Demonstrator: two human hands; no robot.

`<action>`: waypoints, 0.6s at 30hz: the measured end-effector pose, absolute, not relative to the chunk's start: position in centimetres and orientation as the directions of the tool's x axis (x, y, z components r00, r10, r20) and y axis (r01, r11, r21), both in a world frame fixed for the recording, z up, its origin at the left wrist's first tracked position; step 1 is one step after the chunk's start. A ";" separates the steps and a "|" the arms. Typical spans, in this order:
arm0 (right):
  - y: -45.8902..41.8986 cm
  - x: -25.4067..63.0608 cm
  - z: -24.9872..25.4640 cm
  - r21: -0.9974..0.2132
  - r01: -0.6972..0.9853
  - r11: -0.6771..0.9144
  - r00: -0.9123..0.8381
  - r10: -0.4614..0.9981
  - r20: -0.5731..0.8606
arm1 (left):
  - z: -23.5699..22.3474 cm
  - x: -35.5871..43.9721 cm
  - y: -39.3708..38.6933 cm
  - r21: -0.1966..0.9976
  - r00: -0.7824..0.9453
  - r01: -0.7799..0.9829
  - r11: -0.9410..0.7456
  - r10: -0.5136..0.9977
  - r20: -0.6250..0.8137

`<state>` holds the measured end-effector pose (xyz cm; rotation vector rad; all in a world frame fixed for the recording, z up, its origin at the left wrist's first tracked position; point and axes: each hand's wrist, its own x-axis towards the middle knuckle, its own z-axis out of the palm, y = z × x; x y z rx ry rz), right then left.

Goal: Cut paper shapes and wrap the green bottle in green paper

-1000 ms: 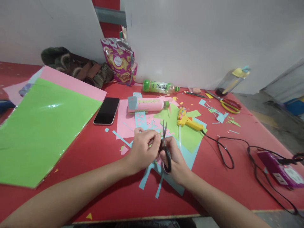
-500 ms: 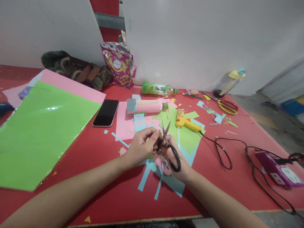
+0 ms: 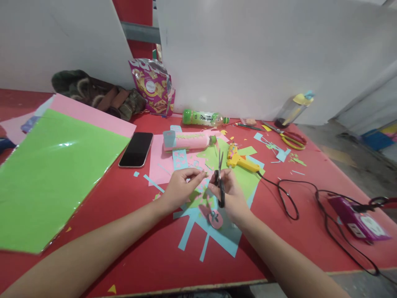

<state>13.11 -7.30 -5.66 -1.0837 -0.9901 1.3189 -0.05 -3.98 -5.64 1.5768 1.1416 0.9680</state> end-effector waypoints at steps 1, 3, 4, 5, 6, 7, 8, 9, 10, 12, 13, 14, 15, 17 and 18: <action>-7.2 13.1 -5.7 -0.977 -0.214 -0.023 0.055 0.998 -0.036 | -5.7 0.0 -4.0 0.957 0.263 0.256 -0.137 0.962 0.067; -7.1 13.1 -5.8 -0.981 -0.195 0.012 0.108 0.994 -0.009 | -5.7 0.0 -4.2 0.944 0.294 0.302 -0.134 0.955 0.042; -7.0 13.1 -5.8 -0.981 -0.191 0.023 0.126 0.992 -0.001 | -5.7 0.0 -4.3 0.938 0.311 0.321 -0.132 0.950 0.027; -7.0 13.1 -5.8 -0.981 -0.190 0.030 0.137 0.991 0.004 | -5.8 -0.1 -4.4 0.930 0.327 0.343 -0.134 0.945 0.015; -7.0 13.2 -5.8 -0.981 -0.191 0.031 0.139 0.990 0.005 | -6.0 -0.1 -4.5 0.919 0.338 0.366 -0.144 0.941 0.013; -7.0 13.2 -5.7 -0.981 -0.193 0.027 0.136 0.991 0.001 | -6.1 -0.2 -4.5 0.906 0.344 0.390 -0.163 0.939 0.020; -7.0 13.2 -5.7 -0.981 -0.194 0.016 0.126 0.992 -0.009 | -6.3 -0.2 -4.5 0.890 0.348 0.415 -0.191 0.937 0.038; -7.0 13.2 -5.6 -0.981 -0.192 0.004 0.116 0.993 -0.019 | -6.5 -0.2 -4.5 0.870 0.354 0.439 -0.225 0.933 0.062; -7.0 13.2 -5.5 -0.982 -0.188 -0.008 0.104 0.994 -0.028 | -6.6 -0.3 -4.5 0.850 0.363 0.458 -0.259 0.928 0.088; -7.1 13.2 -5.4 -0.983 -0.180 -0.030 0.073 0.996 -0.044 | -6.8 -0.3 -4.5 0.819 0.382 0.479 -0.316 0.915 0.130; -7.1 13.2 -5.3 -0.984 -0.176 -0.036 0.059 0.997 -0.047 | -6.8 -0.4 -4.6 0.808 0.390 0.484 -0.336 0.910 0.145; -7.1 13.2 -5.3 -0.984 -0.173 -0.040 0.047 0.998 -0.048 | -6.8 -0.4 -4.6 0.801 0.395 0.486 -0.349 0.906 0.155; -7.1 13.2 -5.3 -0.984 -0.172 -0.041 0.041 0.998 -0.049 | -6.7 -0.4 -4.7 0.800 0.400 0.483 -0.357 0.902 0.161; -7.1 13.1 -5.3 -0.984 -0.171 -0.044 0.032 0.998 -0.050 | -6.5 -0.5 -4.8 0.809 0.411 0.460 -0.365 0.896 0.171; -7.1 13.1 -5.3 -0.985 -0.170 -0.044 0.028 0.998 -0.049 | -6.4 -0.6 -4.9 0.818 0.414 0.444 -0.365 0.893 0.174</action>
